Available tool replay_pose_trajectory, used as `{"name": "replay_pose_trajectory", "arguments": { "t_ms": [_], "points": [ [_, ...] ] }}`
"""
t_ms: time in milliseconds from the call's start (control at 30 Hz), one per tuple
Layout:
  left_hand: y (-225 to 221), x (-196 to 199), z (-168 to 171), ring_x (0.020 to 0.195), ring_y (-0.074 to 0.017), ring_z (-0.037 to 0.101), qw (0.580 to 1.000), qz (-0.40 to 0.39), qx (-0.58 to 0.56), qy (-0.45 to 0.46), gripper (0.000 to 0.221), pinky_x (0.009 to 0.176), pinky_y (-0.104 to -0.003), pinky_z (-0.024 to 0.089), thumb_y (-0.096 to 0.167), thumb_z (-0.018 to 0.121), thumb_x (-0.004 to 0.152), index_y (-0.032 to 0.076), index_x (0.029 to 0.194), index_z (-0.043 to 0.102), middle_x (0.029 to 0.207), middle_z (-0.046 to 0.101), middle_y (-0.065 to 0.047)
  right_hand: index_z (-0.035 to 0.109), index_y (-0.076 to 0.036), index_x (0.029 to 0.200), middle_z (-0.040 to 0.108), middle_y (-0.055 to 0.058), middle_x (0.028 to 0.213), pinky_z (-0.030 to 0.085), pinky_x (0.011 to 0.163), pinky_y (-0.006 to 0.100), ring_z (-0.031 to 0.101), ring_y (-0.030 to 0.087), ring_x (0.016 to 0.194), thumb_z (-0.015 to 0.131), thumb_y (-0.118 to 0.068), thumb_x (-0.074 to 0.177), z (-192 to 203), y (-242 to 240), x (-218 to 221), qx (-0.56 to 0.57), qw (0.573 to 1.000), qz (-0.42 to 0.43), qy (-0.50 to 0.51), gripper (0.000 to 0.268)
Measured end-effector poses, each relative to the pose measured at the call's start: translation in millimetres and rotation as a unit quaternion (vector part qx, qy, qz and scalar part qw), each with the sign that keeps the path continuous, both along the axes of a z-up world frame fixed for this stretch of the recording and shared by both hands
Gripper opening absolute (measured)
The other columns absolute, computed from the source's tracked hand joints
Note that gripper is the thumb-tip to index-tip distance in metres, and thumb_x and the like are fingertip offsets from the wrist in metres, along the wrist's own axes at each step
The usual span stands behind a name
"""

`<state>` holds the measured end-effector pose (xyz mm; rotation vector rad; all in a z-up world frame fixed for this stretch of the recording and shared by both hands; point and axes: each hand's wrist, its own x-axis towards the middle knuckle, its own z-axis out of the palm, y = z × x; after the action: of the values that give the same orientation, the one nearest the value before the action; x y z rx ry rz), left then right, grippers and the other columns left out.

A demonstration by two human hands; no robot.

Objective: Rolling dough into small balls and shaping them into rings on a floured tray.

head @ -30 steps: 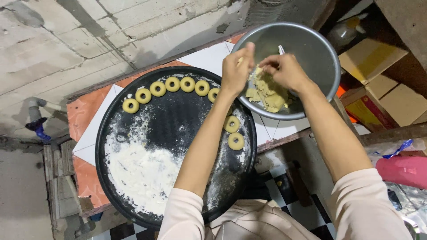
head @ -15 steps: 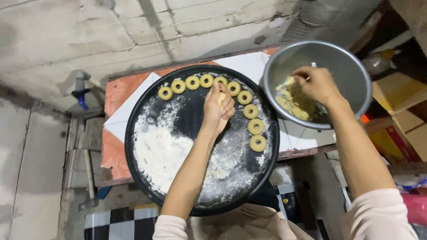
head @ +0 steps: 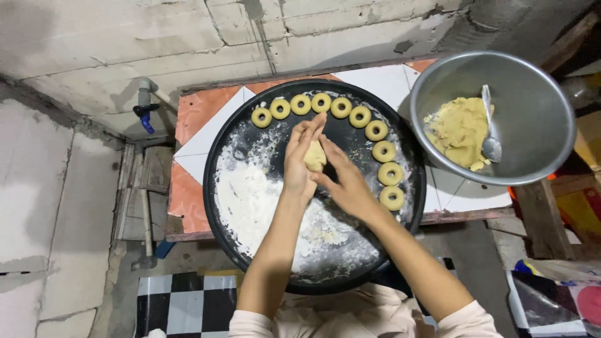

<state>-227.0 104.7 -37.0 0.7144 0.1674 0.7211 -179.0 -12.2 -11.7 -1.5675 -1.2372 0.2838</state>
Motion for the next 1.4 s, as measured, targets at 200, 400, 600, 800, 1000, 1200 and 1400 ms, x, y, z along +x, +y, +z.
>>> {"name": "replay_pose_trajectory", "arguments": {
  "t_ms": [200, 400, 600, 800, 1000, 1200, 1400],
  "points": [
    [-8, 0, 7, 0.149, -0.0202, 0.035, 0.984, -0.035, 0.151, 0.085, 0.019, 0.124, -0.037, 0.024, 0.015, 0.047, 0.109, 0.011, 0.124, 0.059, 0.149, 0.051, -0.008, 0.052, 0.0, 0.144, 0.058, 0.022, 0.14, 0.039, 0.109, 0.053, 0.052, 0.039, 0.13, 0.064, -0.024, 0.099, -11, 1, -7, -0.089, 0.992, -0.074, 0.041, 0.052],
    [-18, -8, 27, 0.143, -0.0269, 0.047, 0.966, -0.027, 0.233, 0.108, 0.024, 0.122, -0.042, 0.029, 0.018, 0.054, 0.107, 0.003, 0.118, 0.07, 0.121, 0.07, -0.013, 0.057, 0.004, 0.126, 0.06, 0.026, 0.099, 0.047, 0.085, 0.053, 0.061, 0.046, 0.095, 0.06, -0.004, 0.096, 1, -6, 0, -0.075, 0.994, -0.069, 0.041, 0.032],
    [-12, -13, 32, 0.082, -0.0123, 0.074, 0.919, -0.016, 0.373, 0.125, 0.01, 0.079, -0.027, 0.058, 0.019, 0.073, 0.096, 0.013, 0.103, 0.077, 0.076, 0.075, -0.002, 0.07, -0.013, 0.076, 0.062, 0.002, 0.059, 0.05, 0.065, 0.034, 0.06, 0.023, 0.061, 0.051, 0.001, 0.095, -53, -15, 23, -0.106, 0.989, -0.09, 0.057, 0.03],
    [-11, -17, 26, 0.096, -0.0189, 0.073, 0.945, -0.127, 0.301, -0.01, 0.049, 0.09, -0.033, 0.058, 0.014, 0.089, 0.078, 0.001, 0.12, 0.066, 0.104, 0.075, -0.018, 0.053, -0.009, 0.063, 0.035, -0.003, 0.052, 0.031, 0.044, 0.022, 0.034, 0.01, 0.046, 0.049, -0.013, 0.104, 14, -22, -2, -0.019, 0.923, -0.002, 0.383, 0.042],
    [-17, -14, 29, 0.107, -0.0191, 0.069, 0.96, -0.133, 0.247, -0.015, 0.062, 0.097, -0.034, 0.056, 0.031, 0.08, 0.09, -0.002, 0.133, 0.05, 0.115, 0.07, -0.02, 0.058, 0.005, 0.107, 0.038, 0.005, 0.073, 0.042, 0.053, 0.028, 0.048, 0.018, 0.061, 0.057, -0.038, 0.1, -5, -31, 7, 0.059, 0.802, 0.144, 0.577, 0.043],
    [-24, -14, 28, 0.105, -0.0213, 0.068, 0.95, -0.113, 0.289, -0.01, 0.048, 0.093, -0.036, 0.056, 0.033, 0.062, 0.103, 0.0, 0.135, 0.046, 0.11, 0.067, -0.019, 0.056, -0.005, 0.097, 0.047, 0.001, 0.068, 0.041, 0.059, 0.03, 0.044, 0.015, 0.061, 0.051, -0.013, 0.105, 3, -37, 8, -0.062, 0.962, 0.06, 0.26, 0.013],
    [-21, -13, 22, 0.114, -0.0194, 0.065, 0.932, -0.14, 0.333, -0.005, 0.058, 0.1, -0.034, 0.054, 0.015, 0.078, 0.091, 0.0, 0.139, 0.048, 0.123, 0.066, -0.017, 0.053, -0.007, 0.072, 0.03, -0.003, 0.056, 0.025, 0.044, 0.022, 0.026, 0.011, 0.048, 0.042, -0.014, 0.109, -3, -42, 22, -0.036, 0.936, -0.003, 0.35, 0.04]
  ]
}}
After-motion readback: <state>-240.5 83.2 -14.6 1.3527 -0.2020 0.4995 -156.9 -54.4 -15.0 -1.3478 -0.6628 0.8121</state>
